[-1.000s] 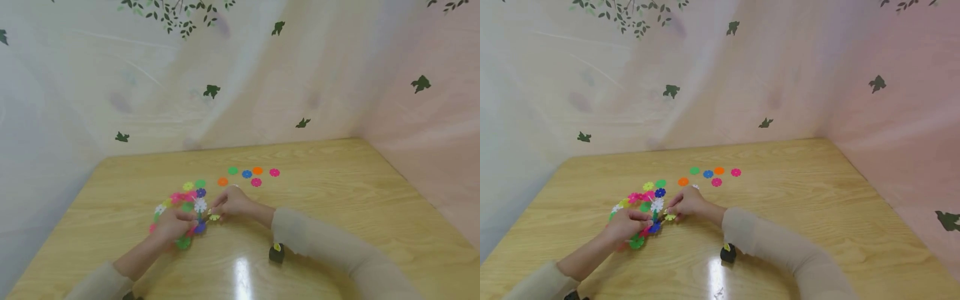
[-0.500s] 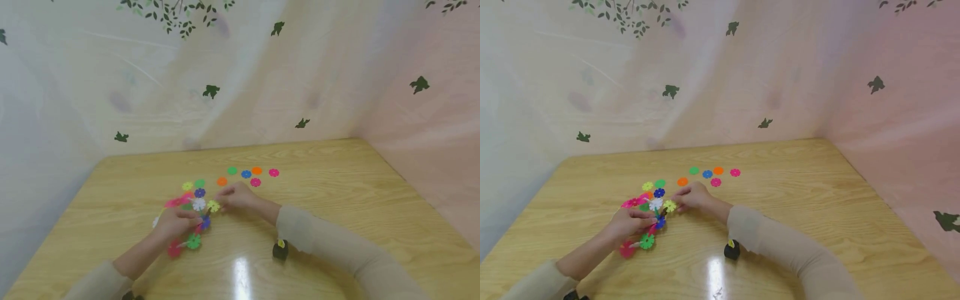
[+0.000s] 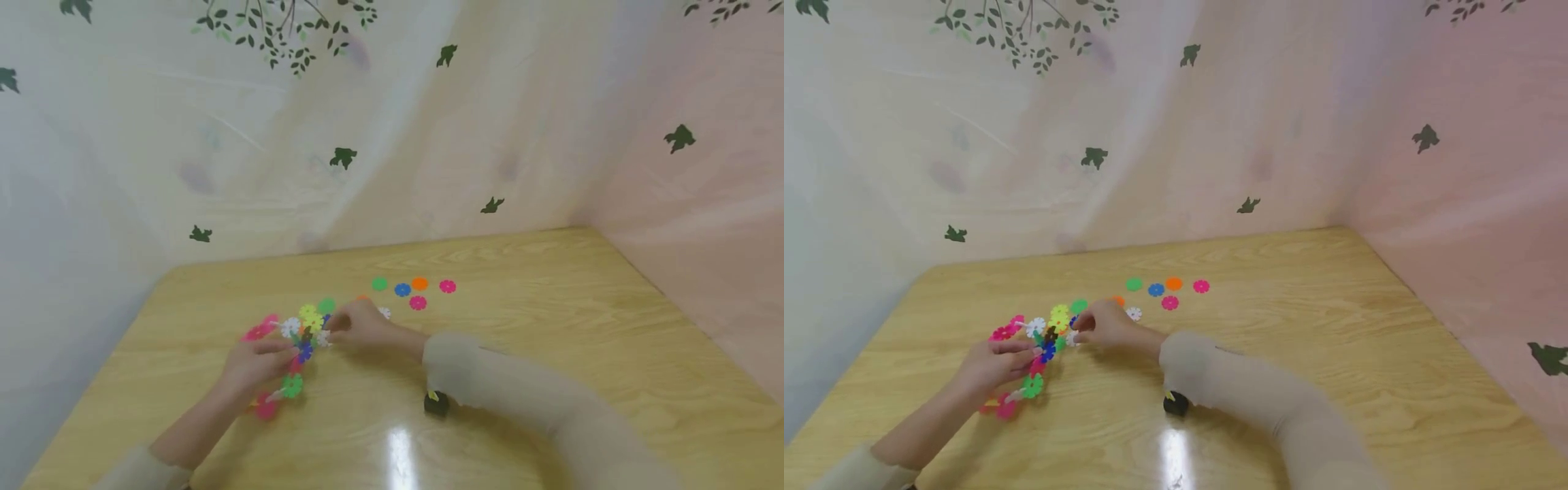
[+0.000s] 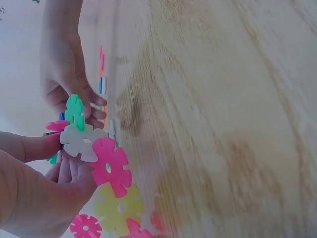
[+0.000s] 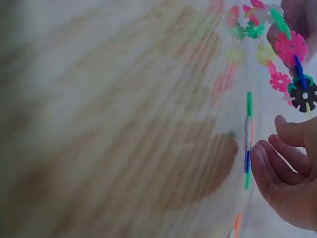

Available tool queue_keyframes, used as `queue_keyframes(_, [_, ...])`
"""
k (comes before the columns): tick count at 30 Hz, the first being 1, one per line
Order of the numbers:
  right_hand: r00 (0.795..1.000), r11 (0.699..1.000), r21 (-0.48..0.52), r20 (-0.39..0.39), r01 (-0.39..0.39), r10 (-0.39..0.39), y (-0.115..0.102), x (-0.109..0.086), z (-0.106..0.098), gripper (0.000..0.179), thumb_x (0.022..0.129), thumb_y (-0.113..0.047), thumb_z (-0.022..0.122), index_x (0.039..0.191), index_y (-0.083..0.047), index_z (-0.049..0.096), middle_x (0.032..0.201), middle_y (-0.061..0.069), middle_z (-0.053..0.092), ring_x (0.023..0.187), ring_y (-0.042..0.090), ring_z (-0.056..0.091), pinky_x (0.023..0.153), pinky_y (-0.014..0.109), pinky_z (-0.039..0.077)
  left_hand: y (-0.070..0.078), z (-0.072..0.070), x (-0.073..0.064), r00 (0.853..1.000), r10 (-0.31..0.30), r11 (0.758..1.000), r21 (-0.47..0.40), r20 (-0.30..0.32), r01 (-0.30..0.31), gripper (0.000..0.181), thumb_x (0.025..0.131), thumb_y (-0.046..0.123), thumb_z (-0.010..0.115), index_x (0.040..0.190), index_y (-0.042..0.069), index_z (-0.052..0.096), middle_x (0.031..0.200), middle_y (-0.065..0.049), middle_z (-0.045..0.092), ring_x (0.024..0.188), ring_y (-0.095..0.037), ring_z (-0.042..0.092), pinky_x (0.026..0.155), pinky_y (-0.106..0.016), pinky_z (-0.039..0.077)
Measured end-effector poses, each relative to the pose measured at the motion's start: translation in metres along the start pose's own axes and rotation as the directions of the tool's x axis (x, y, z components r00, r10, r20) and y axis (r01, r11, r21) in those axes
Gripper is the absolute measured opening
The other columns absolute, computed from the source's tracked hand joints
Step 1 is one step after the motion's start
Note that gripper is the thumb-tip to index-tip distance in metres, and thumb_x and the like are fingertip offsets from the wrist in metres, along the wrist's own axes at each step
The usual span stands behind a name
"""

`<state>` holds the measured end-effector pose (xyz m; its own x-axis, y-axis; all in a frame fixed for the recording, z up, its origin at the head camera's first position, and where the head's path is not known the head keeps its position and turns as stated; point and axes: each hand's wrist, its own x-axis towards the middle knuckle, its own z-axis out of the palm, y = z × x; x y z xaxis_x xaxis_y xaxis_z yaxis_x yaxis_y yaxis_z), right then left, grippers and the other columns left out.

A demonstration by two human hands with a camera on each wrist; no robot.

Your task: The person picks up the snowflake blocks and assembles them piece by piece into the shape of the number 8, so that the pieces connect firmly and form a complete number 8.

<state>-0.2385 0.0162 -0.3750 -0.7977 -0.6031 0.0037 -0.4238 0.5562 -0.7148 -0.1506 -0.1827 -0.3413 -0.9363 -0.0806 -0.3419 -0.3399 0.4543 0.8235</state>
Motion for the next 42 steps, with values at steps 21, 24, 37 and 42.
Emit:
queue_keyframes(21, [0.979,0.921,-0.345,0.154,0.18,-0.133,-0.004,0.007,0.011,0.019,0.085,-0.015,0.072,0.103,-0.012,0.074,0.096,-0.002,0.069,0.09,0.009,0.059,0.079,0.013,0.049,-0.008,0.004,-0.001,0.999,-0.032,0.997,-0.066,0.017,0.033,0.05,0.09,0.021,0.067,0.126,-0.011,0.055,0.131,-0.029,0.056,0.108,-0.034,0.067,0.09,-0.037,0.056])
queue_keyframes(24, [0.988,0.961,-0.264,0.151,0.079,-0.04,-0.001,0.003,0.007,0.021,0.081,-0.016,0.075,0.1,-0.012,0.069,0.097,-0.003,0.067,0.09,0.009,0.059,0.078,0.015,0.051,-0.009,0.007,0.0,0.999,-0.027,0.998,-0.06,0.021,0.028,0.048,0.09,0.02,0.067,0.125,-0.011,0.056,0.132,-0.03,0.055,0.104,-0.031,0.069,0.089,-0.036,0.058])
queue_keyframes(37, [0.978,0.954,0.217,0.063,-0.208,0.199,0.027,-0.021,-0.022,0.018,0.074,-0.013,0.082,0.09,-0.01,0.076,0.079,0.004,0.075,0.064,0.009,0.064,0.06,0.022,0.056,-0.002,0.022,-0.002,1.0,0.029,0.995,0.091,0.0,-0.029,0.029,0.084,0.019,0.072,0.104,-0.001,0.071,0.093,-0.009,0.074,0.08,-0.011,0.064,0.067,-0.021,0.053])
queue_keyframes(42, [0.934,0.851,0.39,0.087,-0.352,0.347,0.029,-0.026,-0.027,0.022,0.078,-0.014,0.079,0.099,-0.007,0.075,0.086,0.008,0.076,0.061,0.01,0.065,0.061,0.024,0.059,0.002,0.029,-0.002,1.0,0.024,0.992,0.121,0.015,-0.026,0.031,0.084,0.022,0.073,0.106,0.001,0.071,0.106,-0.015,0.071,0.086,-0.014,0.065,0.069,-0.021,0.053])
